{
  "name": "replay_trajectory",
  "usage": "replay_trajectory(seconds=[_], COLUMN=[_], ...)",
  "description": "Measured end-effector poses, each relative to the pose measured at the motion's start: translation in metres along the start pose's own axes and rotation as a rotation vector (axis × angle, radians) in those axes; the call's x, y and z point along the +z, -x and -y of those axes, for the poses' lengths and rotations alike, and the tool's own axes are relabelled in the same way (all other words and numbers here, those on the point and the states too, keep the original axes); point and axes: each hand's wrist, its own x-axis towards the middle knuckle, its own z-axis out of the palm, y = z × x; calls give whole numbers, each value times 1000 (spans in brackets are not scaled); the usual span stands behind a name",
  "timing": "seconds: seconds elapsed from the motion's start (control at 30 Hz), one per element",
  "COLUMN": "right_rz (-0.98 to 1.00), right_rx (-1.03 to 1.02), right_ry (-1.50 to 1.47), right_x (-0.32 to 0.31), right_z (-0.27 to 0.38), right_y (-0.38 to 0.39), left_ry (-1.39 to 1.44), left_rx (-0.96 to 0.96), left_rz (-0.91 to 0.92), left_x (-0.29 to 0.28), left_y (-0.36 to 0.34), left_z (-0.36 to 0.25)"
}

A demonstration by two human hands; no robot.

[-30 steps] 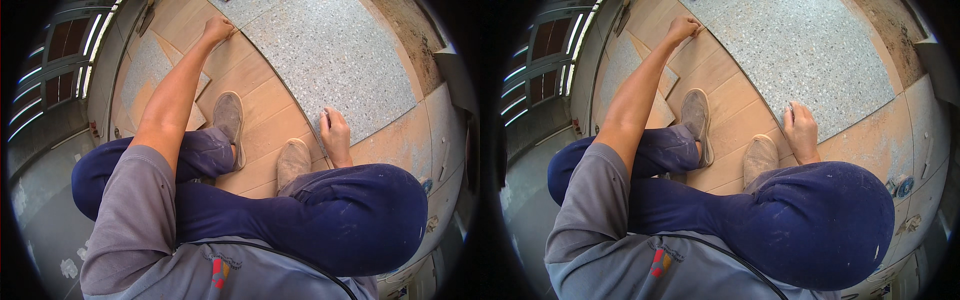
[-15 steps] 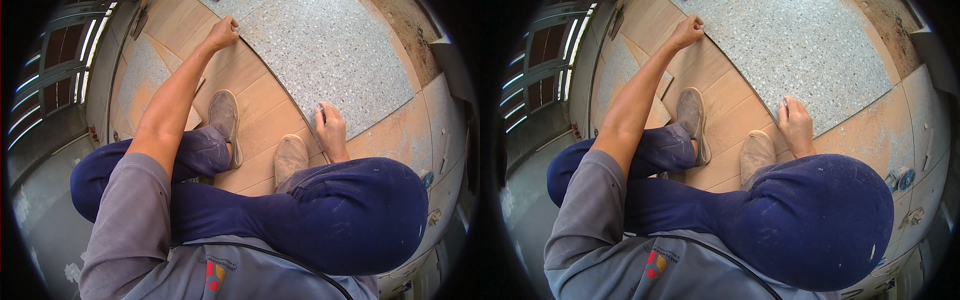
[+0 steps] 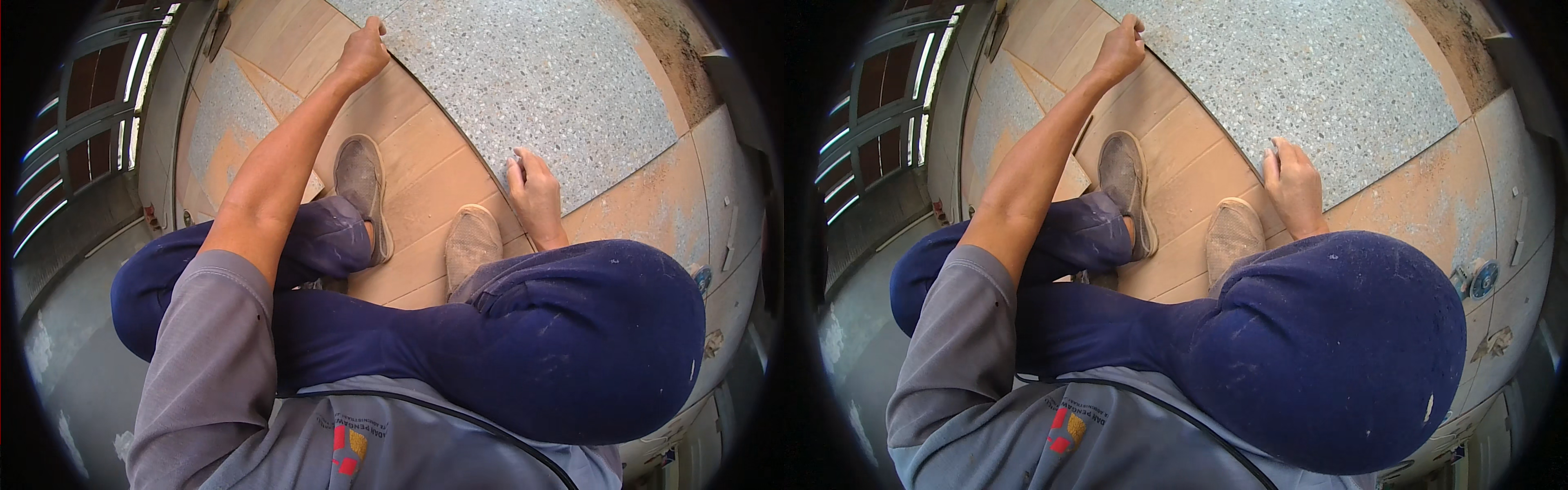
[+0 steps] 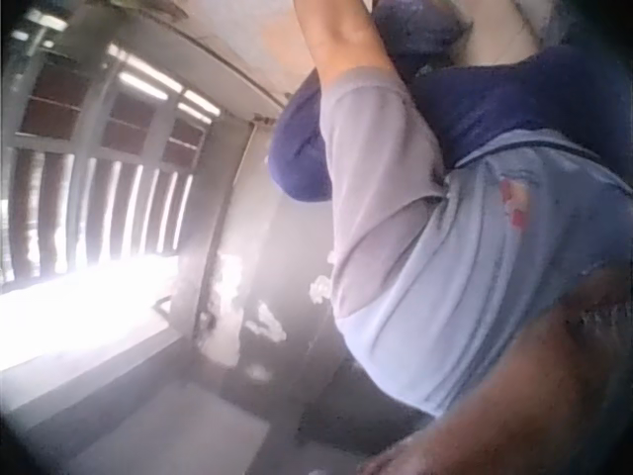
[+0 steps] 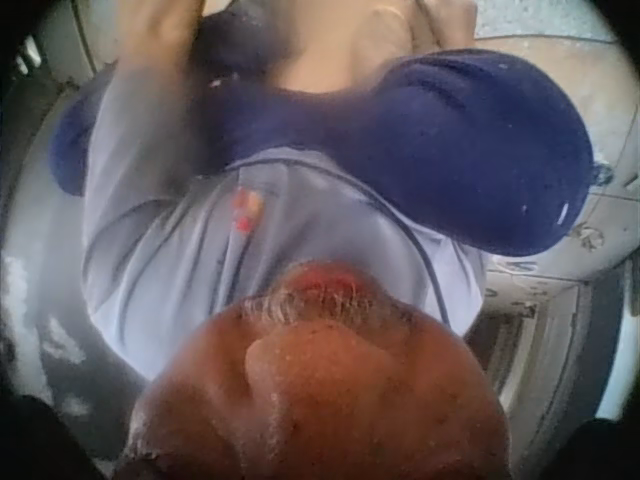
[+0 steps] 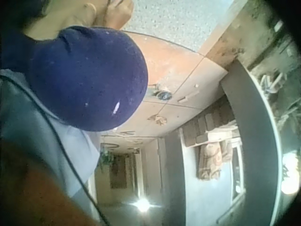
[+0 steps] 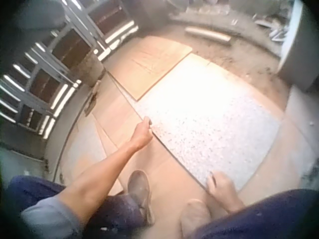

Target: Arranging and cleaning floor tiles during a renovation project.

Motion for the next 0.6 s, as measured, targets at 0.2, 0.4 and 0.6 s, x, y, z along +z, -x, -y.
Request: replay_trajectory(seconds=[0.2, 0.4, 0.6], right_rz=[38, 18, 25], right_rx=[-14, -27, 18], right_ry=[8, -9, -11], right_x=[4, 5, 2], right_z=[1, 2, 1], right_y=[-2, 0, 0], left_ry=[11, 10, 76], left_rx=[43, 147, 114], left_rz=[-43, -161, -52], left_x=[2, 9, 1], left_y=[9, 17, 15], left_z=[-10, 12, 11])
